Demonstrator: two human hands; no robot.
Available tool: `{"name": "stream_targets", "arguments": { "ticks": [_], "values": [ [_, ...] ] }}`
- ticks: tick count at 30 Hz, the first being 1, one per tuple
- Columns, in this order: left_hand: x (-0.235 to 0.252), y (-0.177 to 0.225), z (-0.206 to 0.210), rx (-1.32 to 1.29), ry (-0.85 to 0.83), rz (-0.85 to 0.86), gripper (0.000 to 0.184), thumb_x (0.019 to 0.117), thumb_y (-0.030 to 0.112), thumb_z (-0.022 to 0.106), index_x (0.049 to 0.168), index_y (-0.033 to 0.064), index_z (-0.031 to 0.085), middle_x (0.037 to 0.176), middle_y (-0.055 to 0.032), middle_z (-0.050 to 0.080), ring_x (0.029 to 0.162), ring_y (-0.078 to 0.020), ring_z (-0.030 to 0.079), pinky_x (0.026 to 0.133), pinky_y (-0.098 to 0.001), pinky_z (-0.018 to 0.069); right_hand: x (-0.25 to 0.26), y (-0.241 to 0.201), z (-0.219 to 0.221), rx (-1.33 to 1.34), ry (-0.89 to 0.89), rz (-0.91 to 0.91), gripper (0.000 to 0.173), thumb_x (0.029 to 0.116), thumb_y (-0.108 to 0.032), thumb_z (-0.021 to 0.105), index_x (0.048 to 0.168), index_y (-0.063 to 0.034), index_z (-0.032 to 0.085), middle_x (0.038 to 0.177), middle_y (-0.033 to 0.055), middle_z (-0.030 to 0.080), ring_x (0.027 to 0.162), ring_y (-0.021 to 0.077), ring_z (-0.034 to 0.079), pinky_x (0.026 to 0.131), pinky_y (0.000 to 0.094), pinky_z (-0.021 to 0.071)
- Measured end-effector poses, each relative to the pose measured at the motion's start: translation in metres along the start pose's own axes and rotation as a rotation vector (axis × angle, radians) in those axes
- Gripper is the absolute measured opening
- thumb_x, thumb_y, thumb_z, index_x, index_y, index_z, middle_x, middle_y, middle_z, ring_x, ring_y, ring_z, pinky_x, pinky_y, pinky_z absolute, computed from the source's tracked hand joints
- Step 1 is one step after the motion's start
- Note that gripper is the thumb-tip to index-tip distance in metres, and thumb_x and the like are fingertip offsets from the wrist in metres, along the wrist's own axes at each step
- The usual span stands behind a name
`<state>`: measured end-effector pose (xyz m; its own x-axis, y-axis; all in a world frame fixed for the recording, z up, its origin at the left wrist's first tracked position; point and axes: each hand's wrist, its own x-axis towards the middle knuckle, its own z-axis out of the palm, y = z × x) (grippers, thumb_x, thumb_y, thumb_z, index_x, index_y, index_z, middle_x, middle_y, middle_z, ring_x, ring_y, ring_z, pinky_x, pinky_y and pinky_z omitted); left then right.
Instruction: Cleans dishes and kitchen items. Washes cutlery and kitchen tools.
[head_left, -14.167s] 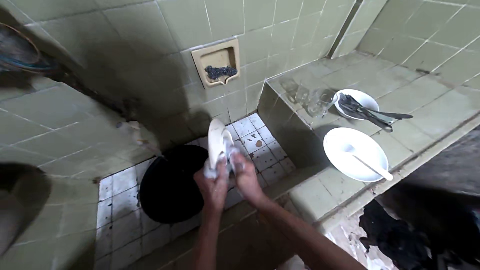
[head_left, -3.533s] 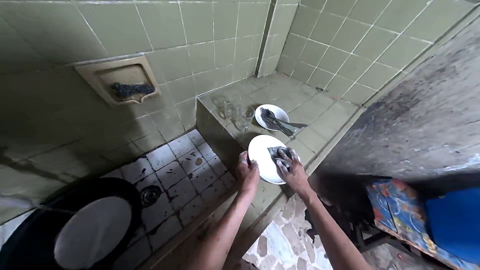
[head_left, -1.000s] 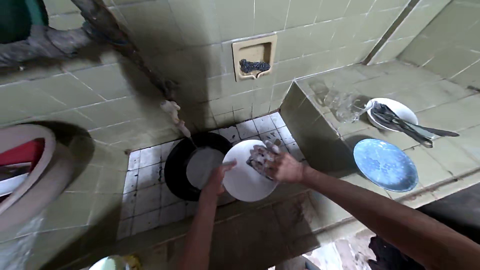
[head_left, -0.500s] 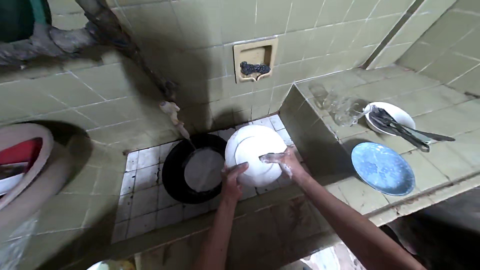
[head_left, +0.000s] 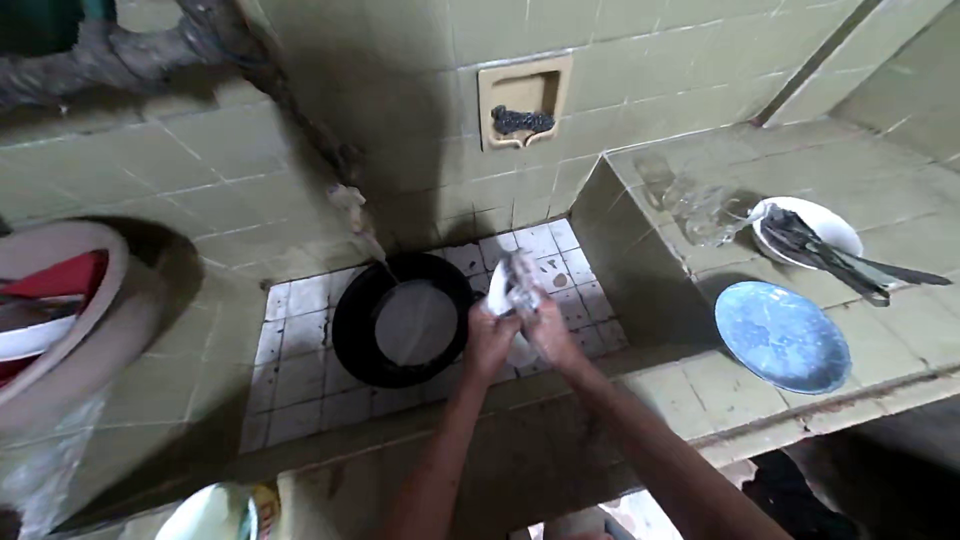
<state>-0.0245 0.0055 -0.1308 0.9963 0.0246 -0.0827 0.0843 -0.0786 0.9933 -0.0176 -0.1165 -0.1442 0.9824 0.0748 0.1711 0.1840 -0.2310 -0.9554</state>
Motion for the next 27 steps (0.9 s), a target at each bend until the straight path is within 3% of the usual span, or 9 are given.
{"name": "stream_targets", "arguments": {
  "ticks": [2, 4, 7, 10, 13, 17, 20, 23, 27],
  "values": [
    [-0.004, 0.010, -0.002, 0.157, -0.036, 0.040, 0.027, 0.0953, 0.001, 0.065, 0.121, -0.0065, 0.061, 0.106, -0.0171, 0.068, 0.095, -0.0195, 0.065, 0.087, -0.0392, 0.0556, 0.003, -0.009, 0.005, -0.088, -0.089, -0.237, 0.044, 0.0970, -0.019, 0.064, 0.137, -0.0008, 0.063, 0.157, 0.0215, 0.042, 0.146, 0.0346, 0.039, 0.119, 0.0514, 0.0348],
    [-0.009, 0.018, 0.002, 0.204, -0.022, 0.120, 0.020, 0.0913, -0.001, 0.068, 0.111, -0.0057, 0.066, 0.096, -0.0118, 0.069, 0.088, -0.0132, 0.066, 0.082, -0.0336, 0.0566, 0.021, -0.011, 0.000, -0.182, -0.069, -0.407, 0.036, 0.0953, -0.029, 0.064, 0.117, -0.0027, 0.075, 0.143, 0.0240, 0.056, 0.142, 0.0423, 0.042, 0.120, 0.0618, 0.0259],
    [-0.022, 0.024, 0.015, 0.224, 0.045, 0.106, 0.022, 0.0880, 0.003, 0.073, 0.108, -0.0031, 0.068, 0.090, -0.0098, 0.071, 0.080, -0.0130, 0.068, 0.075, -0.0336, 0.0587, 0.058, 0.000, -0.012, -0.171, 0.126, -0.244, 0.032, 0.0988, -0.027, 0.062, 0.091, -0.0001, 0.077, 0.096, 0.0140, 0.071, 0.097, 0.0277, 0.067, 0.090, 0.0516, 0.0517],
    [-0.030, 0.007, 0.027, 0.255, 0.230, 0.241, 0.031, 0.0815, 0.010, 0.076, 0.107, -0.0063, 0.072, 0.090, -0.0136, 0.073, 0.082, -0.0134, 0.071, 0.079, -0.0317, 0.0590, 0.088, 0.028, -0.017, 0.104, 0.374, 0.289, 0.044, 0.1086, -0.031, 0.047, 0.081, -0.0006, 0.063, 0.072, 0.0090, 0.056, 0.068, 0.0202, 0.055, 0.066, 0.0439, 0.0476],
    [-0.039, -0.011, 0.017, 0.080, 0.269, 0.146, 0.038, 0.0776, 0.010, 0.080, 0.106, -0.0117, 0.065, 0.089, -0.0106, 0.072, 0.082, -0.0059, 0.070, 0.078, -0.0232, 0.0594, 0.072, 0.007, -0.018, -0.196, 0.223, 0.196, 0.035, 0.1037, -0.023, 0.053, 0.090, 0.0040, 0.071, 0.083, 0.0208, 0.068, 0.083, 0.0355, 0.067, 0.078, 0.0587, 0.0517],
    [-0.016, -0.003, -0.003, 0.038, 0.050, 0.279, 0.024, 0.0755, 0.002, 0.075, 0.097, -0.0053, 0.065, 0.083, 0.0011, 0.072, 0.078, -0.0003, 0.069, 0.074, -0.0217, 0.0606, 0.053, -0.023, 0.007, -0.556, 0.179, -0.627, 0.025, 0.0885, -0.030, 0.068, 0.075, -0.0105, 0.076, 0.079, 0.0080, 0.074, 0.079, 0.0285, 0.072, 0.072, 0.0518, 0.0565],
    [-0.013, 0.008, 0.004, 0.044, 0.110, 0.267, 0.023, 0.0777, 0.000, 0.075, 0.098, -0.0064, 0.068, 0.082, -0.0035, 0.073, 0.076, -0.0035, 0.070, 0.073, -0.0229, 0.0612, 0.062, -0.005, 0.005, -0.248, 0.293, -0.408, 0.019, 0.0924, -0.011, 0.066, 0.086, 0.0038, 0.076, 0.092, 0.0170, 0.075, 0.094, 0.0307, 0.071, 0.088, 0.0479, 0.0564],
    [-0.030, 0.001, 0.014, -0.037, 0.260, 0.242, 0.027, 0.0768, 0.000, 0.076, 0.100, -0.0121, 0.067, 0.085, -0.0073, 0.074, 0.078, -0.0037, 0.072, 0.075, -0.0220, 0.0620, 0.074, 0.014, -0.002, 0.035, 0.407, 0.217, 0.035, 0.1065, -0.024, 0.051, 0.088, 0.0009, 0.068, 0.078, 0.0118, 0.063, 0.073, 0.0222, 0.061, 0.069, 0.0451, 0.0503],
    [-0.021, 0.000, 0.006, -0.065, 0.159, 0.206, 0.030, 0.0749, 0.000, 0.078, 0.099, -0.0102, 0.064, 0.084, -0.0032, 0.072, 0.079, -0.0020, 0.071, 0.075, -0.0206, 0.0608, 0.062, -0.016, -0.005, -0.451, 0.197, -0.297, 0.031, 0.0949, -0.022, 0.060, 0.077, 0.0013, 0.072, 0.073, 0.0160, 0.069, 0.072, 0.0330, 0.070, 0.064, 0.0553, 0.0539]
  ]
}}
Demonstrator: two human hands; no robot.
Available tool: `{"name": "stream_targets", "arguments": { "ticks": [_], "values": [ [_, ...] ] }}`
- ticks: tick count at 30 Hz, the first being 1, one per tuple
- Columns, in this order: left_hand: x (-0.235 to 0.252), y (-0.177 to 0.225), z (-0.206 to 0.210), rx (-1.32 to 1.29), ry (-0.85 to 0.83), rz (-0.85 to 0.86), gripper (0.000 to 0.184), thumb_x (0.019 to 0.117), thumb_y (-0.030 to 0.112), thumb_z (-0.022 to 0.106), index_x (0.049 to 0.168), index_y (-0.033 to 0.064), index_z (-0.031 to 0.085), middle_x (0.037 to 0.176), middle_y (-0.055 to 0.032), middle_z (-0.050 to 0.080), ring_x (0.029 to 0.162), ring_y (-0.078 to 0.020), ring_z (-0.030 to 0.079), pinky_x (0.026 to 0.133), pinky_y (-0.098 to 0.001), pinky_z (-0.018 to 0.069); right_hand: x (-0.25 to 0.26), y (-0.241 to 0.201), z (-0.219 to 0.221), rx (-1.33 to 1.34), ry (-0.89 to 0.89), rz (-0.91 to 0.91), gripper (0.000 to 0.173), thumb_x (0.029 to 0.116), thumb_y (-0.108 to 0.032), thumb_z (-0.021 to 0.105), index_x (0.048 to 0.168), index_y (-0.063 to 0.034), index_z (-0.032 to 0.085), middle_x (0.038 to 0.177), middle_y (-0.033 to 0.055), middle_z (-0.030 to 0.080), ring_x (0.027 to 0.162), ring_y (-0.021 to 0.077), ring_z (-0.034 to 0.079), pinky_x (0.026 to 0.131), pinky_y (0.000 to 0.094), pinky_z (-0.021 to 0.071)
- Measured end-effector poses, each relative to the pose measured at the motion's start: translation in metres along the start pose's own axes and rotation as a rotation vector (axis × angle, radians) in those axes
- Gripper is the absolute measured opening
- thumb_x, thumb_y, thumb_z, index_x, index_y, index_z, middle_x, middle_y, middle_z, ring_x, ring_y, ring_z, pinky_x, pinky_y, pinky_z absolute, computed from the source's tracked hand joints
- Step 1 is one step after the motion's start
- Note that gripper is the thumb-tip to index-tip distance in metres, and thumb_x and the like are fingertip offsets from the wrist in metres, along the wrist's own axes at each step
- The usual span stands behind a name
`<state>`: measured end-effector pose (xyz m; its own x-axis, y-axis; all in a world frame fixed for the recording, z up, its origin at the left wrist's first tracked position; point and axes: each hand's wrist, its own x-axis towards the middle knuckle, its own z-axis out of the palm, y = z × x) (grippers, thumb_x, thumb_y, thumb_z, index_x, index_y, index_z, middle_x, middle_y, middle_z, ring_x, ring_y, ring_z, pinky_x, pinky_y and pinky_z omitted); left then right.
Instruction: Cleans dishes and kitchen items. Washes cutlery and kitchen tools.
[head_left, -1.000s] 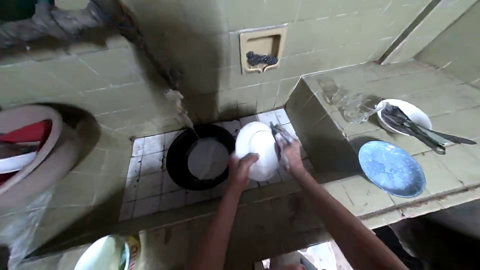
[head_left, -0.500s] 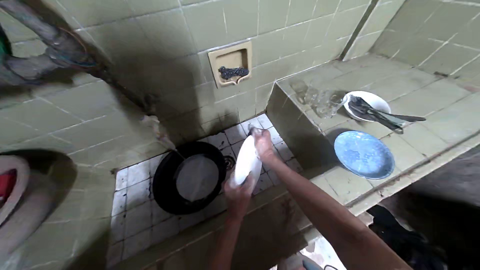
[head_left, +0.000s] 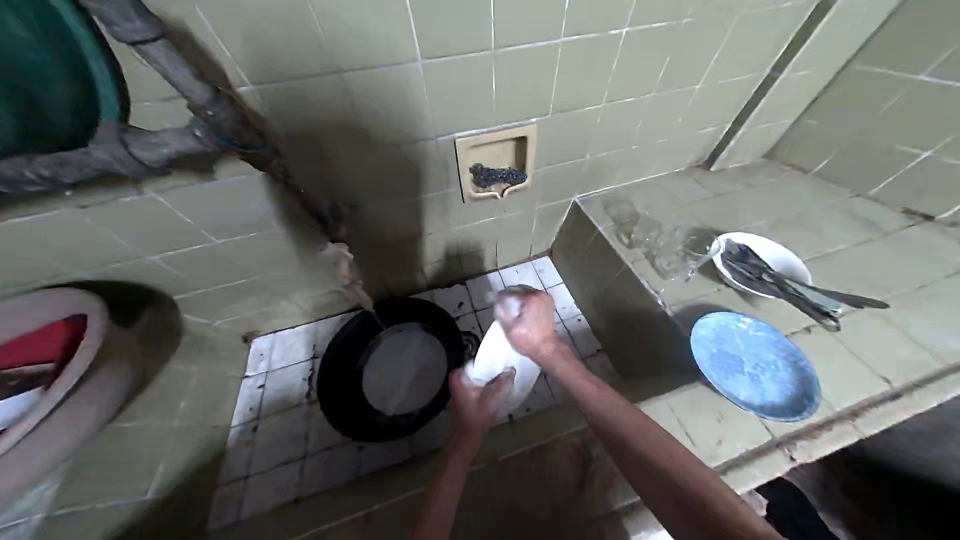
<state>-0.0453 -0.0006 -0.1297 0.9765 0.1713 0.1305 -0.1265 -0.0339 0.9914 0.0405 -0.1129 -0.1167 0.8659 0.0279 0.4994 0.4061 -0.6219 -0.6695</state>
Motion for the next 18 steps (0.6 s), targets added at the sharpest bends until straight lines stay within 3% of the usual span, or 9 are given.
{"name": "stream_targets", "arguments": {
  "ticks": [2, 3, 6, 8, 9, 12, 15, 16, 18],
  "values": [
    [0.013, -0.005, -0.002, -0.014, -0.092, 0.094, 0.025, 0.0742, -0.002, 0.077, 0.097, -0.0046, 0.066, 0.083, 0.0025, 0.072, 0.080, 0.0005, 0.069, 0.076, -0.0205, 0.0604, 0.000, -0.010, 0.006, -0.083, 0.046, -0.362, 0.028, 0.0855, -0.031, 0.066, 0.069, -0.0099, 0.073, 0.072, 0.0079, 0.071, 0.072, 0.0283, 0.070, 0.065, 0.0504, 0.0549],
    [0.017, -0.005, -0.001, -0.004, -0.102, 0.117, 0.023, 0.0750, -0.002, 0.076, 0.096, -0.0036, 0.067, 0.083, 0.0026, 0.072, 0.079, 0.0003, 0.069, 0.075, -0.0208, 0.0603, 0.000, -0.009, 0.008, -0.036, 0.063, -0.361, 0.026, 0.0859, -0.028, 0.068, 0.072, -0.0076, 0.075, 0.077, 0.0105, 0.072, 0.078, 0.0306, 0.071, 0.071, 0.0513, 0.0555],
    [0.014, 0.003, 0.003, 0.029, -0.016, 0.058, 0.026, 0.0764, 0.001, 0.075, 0.100, -0.0072, 0.069, 0.084, -0.0045, 0.074, 0.078, -0.0045, 0.071, 0.075, -0.0238, 0.0615, 0.002, 0.016, 0.014, 0.257, 0.139, 0.292, 0.028, 0.1002, -0.014, 0.057, 0.093, 0.0073, 0.074, 0.093, 0.0191, 0.072, 0.093, 0.0304, 0.070, 0.086, 0.0499, 0.0548],
    [-0.001, 0.003, 0.002, 0.053, 0.070, 0.033, 0.031, 0.0768, 0.006, 0.075, 0.103, -0.0101, 0.066, 0.087, -0.0056, 0.073, 0.081, -0.0029, 0.071, 0.078, -0.0218, 0.0608, 0.004, 0.036, 0.021, 0.384, 0.219, 0.752, 0.038, 0.1078, -0.024, 0.050, 0.085, 0.0031, 0.065, 0.077, 0.0132, 0.059, 0.074, 0.0240, 0.057, 0.071, 0.0474, 0.0467],
    [-0.005, -0.001, -0.001, 0.071, 0.094, 0.015, 0.035, 0.0768, 0.009, 0.076, 0.103, -0.0114, 0.066, 0.087, -0.0067, 0.073, 0.081, -0.0031, 0.071, 0.078, -0.0216, 0.0604, 0.003, 0.039, 0.019, 0.358, 0.184, 0.776, 0.038, 0.1070, -0.025, 0.051, 0.084, 0.0023, 0.065, 0.075, 0.0135, 0.058, 0.072, 0.0253, 0.057, 0.070, 0.0493, 0.0469],
    [0.002, 0.000, -0.011, 0.050, -0.003, -0.123, 0.037, 0.0756, 0.009, 0.078, 0.106, -0.0090, 0.064, 0.088, -0.0065, 0.073, 0.081, -0.0060, 0.071, 0.077, -0.0242, 0.0612, 0.007, 0.012, -0.003, 0.048, -0.099, 0.300, 0.027, 0.0964, -0.019, 0.062, 0.085, 0.0038, 0.073, 0.080, 0.0206, 0.070, 0.081, 0.0375, 0.069, 0.075, 0.0612, 0.0516],
    [0.018, -0.012, -0.012, -0.086, -0.130, 0.018, 0.035, 0.0746, 0.002, 0.076, 0.107, -0.0031, 0.064, 0.090, 0.0012, 0.072, 0.085, -0.0042, 0.070, 0.080, -0.0254, 0.0608, 0.005, -0.011, 0.006, -0.159, -0.106, -0.443, 0.027, 0.0841, -0.035, 0.071, 0.070, -0.0121, 0.072, 0.072, 0.0057, 0.070, 0.072, 0.0263, 0.070, 0.064, 0.0505, 0.0557],
    [0.020, -0.015, -0.009, -0.123, -0.109, 0.026, 0.032, 0.0742, -0.001, 0.074, 0.105, -0.0025, 0.064, 0.088, 0.0017, 0.072, 0.083, -0.0043, 0.070, 0.079, -0.0256, 0.0608, 0.003, -0.010, 0.012, -0.130, -0.059, -0.481, 0.027, 0.0883, -0.034, 0.069, 0.074, -0.0117, 0.073, 0.078, 0.0060, 0.071, 0.080, 0.0265, 0.070, 0.072, 0.0488, 0.0562],
    [0.019, -0.011, -0.003, -0.170, 0.010, -0.096, 0.024, 0.0747, -0.006, 0.071, 0.099, -0.0053, 0.068, 0.082, -0.0051, 0.073, 0.078, -0.0100, 0.071, 0.075, -0.0291, 0.0621, -0.012, -0.001, 0.021, -0.068, -0.014, -0.247, 0.026, 0.0978, -0.025, 0.065, 0.101, -0.0017, 0.076, 0.105, 0.0165, 0.073, 0.104, 0.0345, 0.069, 0.092, 0.0520, 0.0550]
  ]
}}
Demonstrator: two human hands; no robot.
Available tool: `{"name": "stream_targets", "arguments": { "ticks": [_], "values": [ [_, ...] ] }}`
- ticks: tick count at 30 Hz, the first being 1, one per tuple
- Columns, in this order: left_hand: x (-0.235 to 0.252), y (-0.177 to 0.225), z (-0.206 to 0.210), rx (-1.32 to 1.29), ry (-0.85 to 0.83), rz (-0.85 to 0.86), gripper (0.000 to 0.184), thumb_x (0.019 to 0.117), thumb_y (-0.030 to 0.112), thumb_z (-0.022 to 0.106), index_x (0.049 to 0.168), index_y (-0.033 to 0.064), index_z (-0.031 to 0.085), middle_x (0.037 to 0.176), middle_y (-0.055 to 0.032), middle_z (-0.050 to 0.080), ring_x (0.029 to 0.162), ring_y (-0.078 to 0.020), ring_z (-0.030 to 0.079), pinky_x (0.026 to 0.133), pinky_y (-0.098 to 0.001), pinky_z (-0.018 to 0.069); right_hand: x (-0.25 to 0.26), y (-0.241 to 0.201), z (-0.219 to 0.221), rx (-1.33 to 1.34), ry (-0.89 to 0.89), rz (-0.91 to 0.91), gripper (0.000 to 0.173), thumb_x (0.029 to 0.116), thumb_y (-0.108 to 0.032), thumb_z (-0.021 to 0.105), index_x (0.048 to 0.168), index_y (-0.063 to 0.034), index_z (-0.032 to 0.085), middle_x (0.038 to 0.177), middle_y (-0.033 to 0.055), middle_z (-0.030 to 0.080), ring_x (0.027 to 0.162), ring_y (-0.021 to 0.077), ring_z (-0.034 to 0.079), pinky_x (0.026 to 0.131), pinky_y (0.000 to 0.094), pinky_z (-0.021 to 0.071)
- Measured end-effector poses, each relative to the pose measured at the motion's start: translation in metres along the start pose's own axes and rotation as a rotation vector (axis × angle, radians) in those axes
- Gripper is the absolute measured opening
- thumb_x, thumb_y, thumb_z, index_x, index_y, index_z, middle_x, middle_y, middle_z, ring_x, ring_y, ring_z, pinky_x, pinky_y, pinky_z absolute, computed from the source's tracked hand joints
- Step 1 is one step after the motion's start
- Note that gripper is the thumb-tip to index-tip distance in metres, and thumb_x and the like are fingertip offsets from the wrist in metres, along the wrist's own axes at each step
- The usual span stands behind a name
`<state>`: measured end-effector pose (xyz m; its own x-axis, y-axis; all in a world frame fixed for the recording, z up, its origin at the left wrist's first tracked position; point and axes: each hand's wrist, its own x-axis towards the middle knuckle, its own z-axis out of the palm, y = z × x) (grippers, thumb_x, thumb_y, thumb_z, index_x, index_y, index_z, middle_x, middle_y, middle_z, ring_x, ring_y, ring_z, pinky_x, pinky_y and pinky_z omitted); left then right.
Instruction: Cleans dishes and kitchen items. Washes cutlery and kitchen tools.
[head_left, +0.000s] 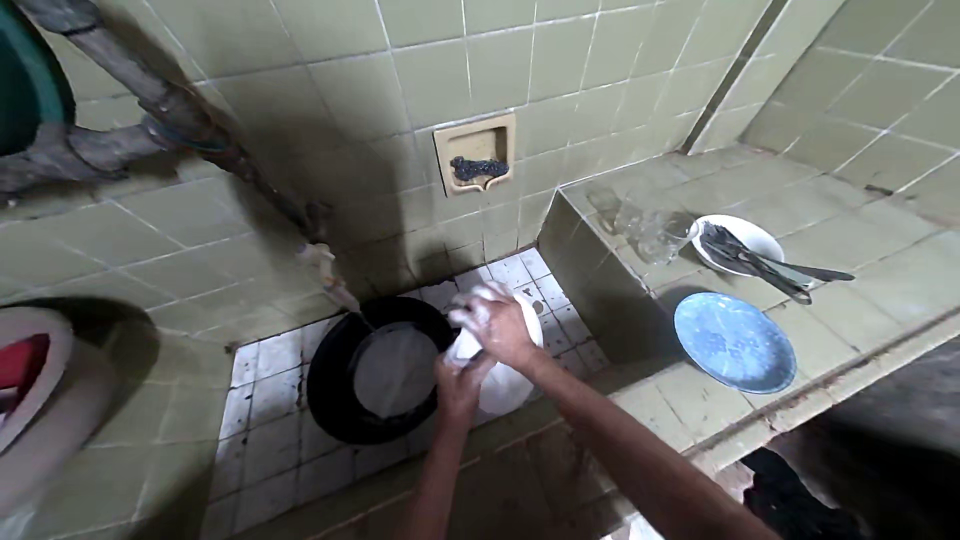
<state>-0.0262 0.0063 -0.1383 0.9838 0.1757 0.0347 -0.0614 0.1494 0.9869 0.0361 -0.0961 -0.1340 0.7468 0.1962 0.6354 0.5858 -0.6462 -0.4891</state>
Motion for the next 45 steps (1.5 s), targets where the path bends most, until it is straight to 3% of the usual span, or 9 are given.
{"name": "stream_targets", "arguments": {
  "ticks": [3, 10, 14, 21, 25, 31, 36, 39, 45],
  "values": [
    [0.003, -0.005, 0.005, -0.011, 0.197, -0.146, 0.017, 0.0843, -0.005, 0.068, 0.100, -0.0075, 0.065, 0.082, -0.0094, 0.071, 0.075, -0.0131, 0.070, 0.072, -0.0305, 0.0606, -0.042, -0.001, 0.015, 0.072, -0.157, 0.478, 0.050, 0.1063, -0.024, 0.047, 0.151, -0.0025, 0.048, 0.160, 0.0214, 0.040, 0.150, 0.0421, 0.033, 0.121, 0.0627, 0.0249],
    [0.010, -0.009, 0.001, -0.142, 0.279, -0.172, 0.011, 0.0920, -0.002, 0.062, 0.102, -0.0032, 0.064, 0.082, -0.0068, 0.070, 0.073, -0.0143, 0.069, 0.068, -0.0335, 0.0609, -0.054, -0.005, 0.007, 0.055, -0.425, 0.357, 0.053, 0.1047, -0.026, 0.051, 0.153, -0.0038, 0.047, 0.161, 0.0206, 0.039, 0.153, 0.0424, 0.027, 0.123, 0.0660, 0.0104],
    [0.010, -0.006, 0.001, -0.169, 0.343, -0.196, 0.021, 0.0896, 0.001, 0.066, 0.110, -0.0029, 0.063, 0.094, -0.0119, 0.071, 0.083, -0.0202, 0.071, 0.075, -0.0398, 0.0614, -0.050, 0.002, 0.016, 0.080, -0.225, 0.524, 0.052, 0.1092, -0.025, 0.041, 0.153, 0.0021, 0.042, 0.164, 0.0253, 0.030, 0.153, 0.0450, 0.023, 0.124, 0.0629, 0.0177],
    [-0.003, -0.005, -0.008, -0.188, 0.264, -0.246, 0.012, 0.0942, 0.001, 0.062, 0.105, -0.0017, 0.064, 0.087, -0.0073, 0.070, 0.077, -0.0153, 0.069, 0.071, -0.0350, 0.0609, -0.060, -0.005, 0.018, -0.004, -0.197, 0.268, 0.047, 0.0986, -0.029, 0.059, 0.137, -0.0012, 0.064, 0.145, 0.0246, 0.056, 0.137, 0.0469, 0.049, 0.112, 0.0661, 0.0376],
    [0.000, 0.017, -0.001, -0.119, 0.258, -0.063, 0.016, 0.0895, 0.002, 0.068, 0.105, -0.0003, 0.067, 0.090, -0.0072, 0.073, 0.082, -0.0148, 0.072, 0.076, -0.0360, 0.0620, -0.019, 0.005, 0.008, 0.426, -0.013, 0.836, 0.056, 0.1094, -0.035, 0.045, 0.156, -0.0048, 0.040, 0.156, 0.0192, 0.046, 0.138, 0.0383, 0.050, 0.111, 0.0583, 0.0402],
    [0.004, 0.013, -0.001, 0.179, 0.176, 0.142, 0.015, 0.0923, 0.010, 0.072, 0.104, 0.0013, 0.068, 0.082, -0.0037, 0.069, 0.069, -0.0059, 0.065, 0.064, -0.0257, 0.0568, -0.035, -0.048, 0.017, 1.186, 0.097, 1.251, 0.038, 0.1115, -0.039, 0.036, 0.132, -0.0144, 0.055, 0.108, 0.0004, 0.064, 0.094, 0.0069, 0.063, 0.079, 0.0279, 0.0541],
    [0.012, 0.007, -0.022, 0.540, -0.017, 0.210, 0.016, 0.0950, 0.014, 0.069, 0.100, -0.0012, 0.069, 0.075, -0.0133, 0.064, 0.061, -0.0211, 0.060, 0.055, -0.0377, 0.0520, -0.013, -0.059, -0.001, 1.496, 0.002, 1.483, 0.028, 0.1103, -0.025, 0.039, 0.096, -0.0109, 0.059, 0.075, 0.0011, 0.064, 0.064, 0.0088, 0.063, 0.058, 0.0252, 0.0554],
    [0.021, 0.003, -0.048, 0.781, -0.113, 0.290, 0.020, 0.0950, 0.007, 0.066, 0.109, -0.0072, 0.071, 0.090, -0.0222, 0.072, 0.076, -0.0317, 0.071, 0.072, -0.0469, 0.0587, -0.003, -0.048, -0.021, 1.299, -0.073, 1.414, 0.025, 0.1109, -0.024, 0.038, 0.108, -0.0085, 0.058, 0.084, 0.0024, 0.064, 0.069, 0.0093, 0.063, 0.061, 0.0248, 0.0559],
    [0.049, -0.036, -0.119, 1.098, -0.248, -0.243, 0.027, 0.1025, 0.014, 0.058, 0.117, -0.0071, 0.067, 0.105, -0.0293, 0.069, 0.102, -0.0447, 0.067, 0.092, -0.0586, 0.0522, -0.044, -0.005, -0.071, 1.277, 0.053, 1.321, 0.037, 0.1099, -0.028, 0.035, 0.127, -0.0070, 0.060, 0.105, 0.0125, 0.069, 0.085, 0.0219, 0.070, 0.070, 0.0369, 0.0609]
  ]
}}
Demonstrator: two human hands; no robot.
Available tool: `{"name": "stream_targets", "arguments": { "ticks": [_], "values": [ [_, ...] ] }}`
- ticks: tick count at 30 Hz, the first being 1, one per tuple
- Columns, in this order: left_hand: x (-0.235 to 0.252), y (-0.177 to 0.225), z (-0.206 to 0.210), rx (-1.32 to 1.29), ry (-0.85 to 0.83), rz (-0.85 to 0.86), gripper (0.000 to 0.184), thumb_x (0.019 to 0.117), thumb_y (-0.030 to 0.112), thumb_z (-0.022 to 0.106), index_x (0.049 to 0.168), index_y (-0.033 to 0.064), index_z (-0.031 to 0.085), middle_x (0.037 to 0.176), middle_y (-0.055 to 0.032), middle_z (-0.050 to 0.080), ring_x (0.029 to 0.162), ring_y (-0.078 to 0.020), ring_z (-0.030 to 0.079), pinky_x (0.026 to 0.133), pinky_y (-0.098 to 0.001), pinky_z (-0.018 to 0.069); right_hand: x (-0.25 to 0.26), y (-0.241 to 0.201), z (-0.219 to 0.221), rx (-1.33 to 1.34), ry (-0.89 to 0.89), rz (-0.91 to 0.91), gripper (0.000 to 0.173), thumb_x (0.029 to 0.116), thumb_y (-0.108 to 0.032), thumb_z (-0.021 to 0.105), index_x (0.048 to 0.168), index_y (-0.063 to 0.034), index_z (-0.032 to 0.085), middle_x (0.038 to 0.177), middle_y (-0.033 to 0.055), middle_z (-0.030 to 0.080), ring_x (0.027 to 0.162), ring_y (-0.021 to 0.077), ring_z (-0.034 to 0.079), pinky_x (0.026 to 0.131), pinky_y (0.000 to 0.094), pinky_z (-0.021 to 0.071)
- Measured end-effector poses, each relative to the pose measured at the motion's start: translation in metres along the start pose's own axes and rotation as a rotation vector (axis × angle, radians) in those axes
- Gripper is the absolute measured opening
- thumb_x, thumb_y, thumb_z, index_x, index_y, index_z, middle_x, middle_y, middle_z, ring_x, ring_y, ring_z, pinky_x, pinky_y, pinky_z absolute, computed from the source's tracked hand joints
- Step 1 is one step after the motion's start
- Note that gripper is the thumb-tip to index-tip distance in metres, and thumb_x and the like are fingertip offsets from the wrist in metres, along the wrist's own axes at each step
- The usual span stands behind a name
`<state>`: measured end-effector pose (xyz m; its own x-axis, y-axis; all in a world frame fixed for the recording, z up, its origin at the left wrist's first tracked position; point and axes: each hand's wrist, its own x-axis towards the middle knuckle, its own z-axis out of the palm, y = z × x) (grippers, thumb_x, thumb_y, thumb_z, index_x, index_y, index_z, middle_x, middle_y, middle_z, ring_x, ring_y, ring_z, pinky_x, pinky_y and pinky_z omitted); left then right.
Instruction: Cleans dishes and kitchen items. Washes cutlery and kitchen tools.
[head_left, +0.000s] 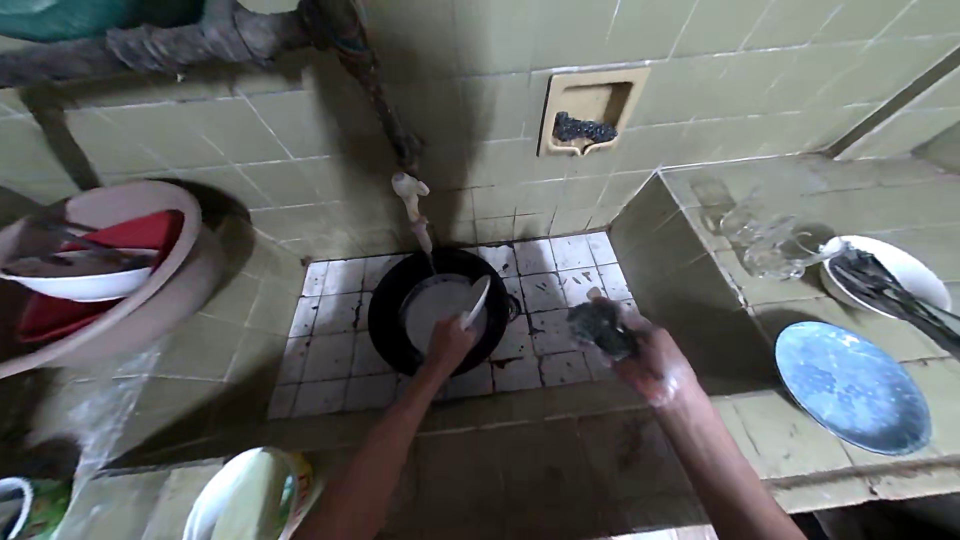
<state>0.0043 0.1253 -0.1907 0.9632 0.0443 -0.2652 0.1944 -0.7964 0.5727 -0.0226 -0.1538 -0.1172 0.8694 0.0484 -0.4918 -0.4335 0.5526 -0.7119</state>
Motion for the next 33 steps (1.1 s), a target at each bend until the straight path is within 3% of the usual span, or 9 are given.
{"name": "stream_targets", "arguments": {
  "ticks": [5, 8, 11, 15, 20, 24, 26, 29, 33],
  "values": [
    [0.023, -0.049, 0.014, 0.145, -0.136, -0.078, 0.033, 0.1043, 0.013, 0.055, 0.129, -0.0078, 0.062, 0.124, -0.0303, 0.064, 0.118, -0.0440, 0.062, 0.105, -0.0564, 0.0470, -0.041, -0.008, -0.060, 0.050, 0.049, -0.141, 0.042, 0.1074, -0.034, 0.043, 0.138, -0.0078, 0.056, 0.117, 0.0174, 0.068, 0.098, 0.0277, 0.072, 0.082, 0.0425, 0.0627],
    [0.035, -0.079, 0.027, 0.205, -0.146, -0.003, 0.040, 0.1051, 0.012, 0.053, 0.140, -0.0080, 0.054, 0.134, -0.0324, 0.058, 0.127, -0.0473, 0.056, 0.110, -0.0584, 0.0420, -0.064, -0.019, -0.096, 0.068, 0.069, -0.287, 0.057, 0.0899, -0.045, 0.072, 0.134, -0.0113, 0.059, 0.116, 0.0139, 0.070, 0.099, 0.0250, 0.072, 0.083, 0.0409, 0.0634],
    [0.041, -0.104, 0.037, 0.286, -0.177, 0.065, 0.047, 0.1055, 0.011, 0.049, 0.149, -0.0064, 0.044, 0.150, -0.0317, 0.046, 0.139, -0.0484, 0.044, 0.117, -0.0584, 0.0336, -0.084, -0.029, -0.122, -0.005, 0.313, -0.403, 0.043, 0.1016, -0.024, 0.053, 0.143, -0.0110, 0.053, 0.121, 0.0151, 0.068, 0.102, 0.0260, 0.070, 0.085, 0.0420, 0.0613],
    [0.056, -0.128, 0.055, 0.355, -0.196, 0.155, 0.050, 0.1007, 0.007, 0.057, 0.148, -0.0049, 0.046, 0.155, -0.0306, 0.040, 0.143, -0.0507, 0.038, 0.116, -0.0672, 0.0303, -0.085, -0.041, -0.170, -0.576, 0.660, -0.673, 0.055, 0.1004, -0.012, 0.052, 0.154, -0.0099, 0.038, 0.144, 0.0118, 0.055, 0.121, 0.0196, 0.061, 0.099, 0.0417, 0.0537],
    [0.069, -0.152, 0.059, 0.435, -0.333, 0.176, 0.066, 0.0924, 0.010, 0.072, 0.150, -0.0046, 0.044, 0.161, -0.0283, 0.032, 0.148, -0.0487, 0.030, 0.118, -0.0624, 0.0294, -0.070, -0.069, -0.229, -1.300, 0.765, -0.731, 0.053, 0.0995, -0.001, 0.054, 0.149, 0.0091, 0.038, 0.142, 0.0332, 0.053, 0.123, 0.0486, 0.059, 0.100, 0.0645, 0.0478],
    [0.058, -0.099, 0.041, 0.361, -0.307, 0.131, 0.051, 0.0976, 0.009, 0.063, 0.145, -0.0031, 0.051, 0.146, -0.0321, 0.049, 0.138, -0.0488, 0.046, 0.115, -0.0597, 0.0364, -0.049, -0.080, -0.258, -1.584, 0.736, -0.531, 0.047, 0.1014, -0.016, 0.062, 0.141, 0.0064, 0.051, 0.140, 0.0327, 0.053, 0.130, 0.0512, 0.052, 0.108, 0.0671, 0.0405],
    [0.048, -0.037, 0.043, 0.221, -0.177, 0.241, 0.037, 0.1000, 0.008, 0.059, 0.135, -0.0050, 0.060, 0.131, -0.0310, 0.061, 0.126, -0.0474, 0.057, 0.109, -0.0611, 0.0427, -0.044, -0.078, -0.268, -1.721, 0.636, -0.481, 0.060, 0.0995, -0.033, 0.066, 0.146, 0.0009, 0.051, 0.153, 0.0284, 0.045, 0.145, 0.0477, 0.038, 0.118, 0.0670, 0.0249],
    [0.025, 0.086, 0.070, -0.021, -0.104, 0.502, 0.027, 0.1004, 0.006, 0.059, 0.124, -0.0041, 0.068, 0.115, -0.0228, 0.071, 0.107, -0.0372, 0.070, 0.097, -0.0553, 0.0540, -0.044, -0.079, -0.269, -1.819, 0.588, -0.382, 0.073, 0.0993, -0.052, 0.060, 0.157, -0.0098, 0.041, 0.164, 0.0205, 0.033, 0.154, 0.0433, 0.023, 0.117, 0.0758, 0.0079],
    [-0.021, 0.227, 0.133, -0.425, -0.465, 0.468, 0.029, 0.1059, 0.013, 0.053, 0.128, -0.0026, 0.065, 0.116, -0.0171, 0.071, 0.101, -0.0244, 0.071, 0.094, -0.0427, 0.0569, -0.044, -0.085, -0.276, -1.873, 0.615, -0.369, 0.076, 0.0969, -0.062, 0.056, 0.159, -0.0212, 0.040, 0.166, 0.0173, 0.031, 0.154, 0.0505, 0.014, 0.111, 0.0833, 0.0054]
  ]
}}
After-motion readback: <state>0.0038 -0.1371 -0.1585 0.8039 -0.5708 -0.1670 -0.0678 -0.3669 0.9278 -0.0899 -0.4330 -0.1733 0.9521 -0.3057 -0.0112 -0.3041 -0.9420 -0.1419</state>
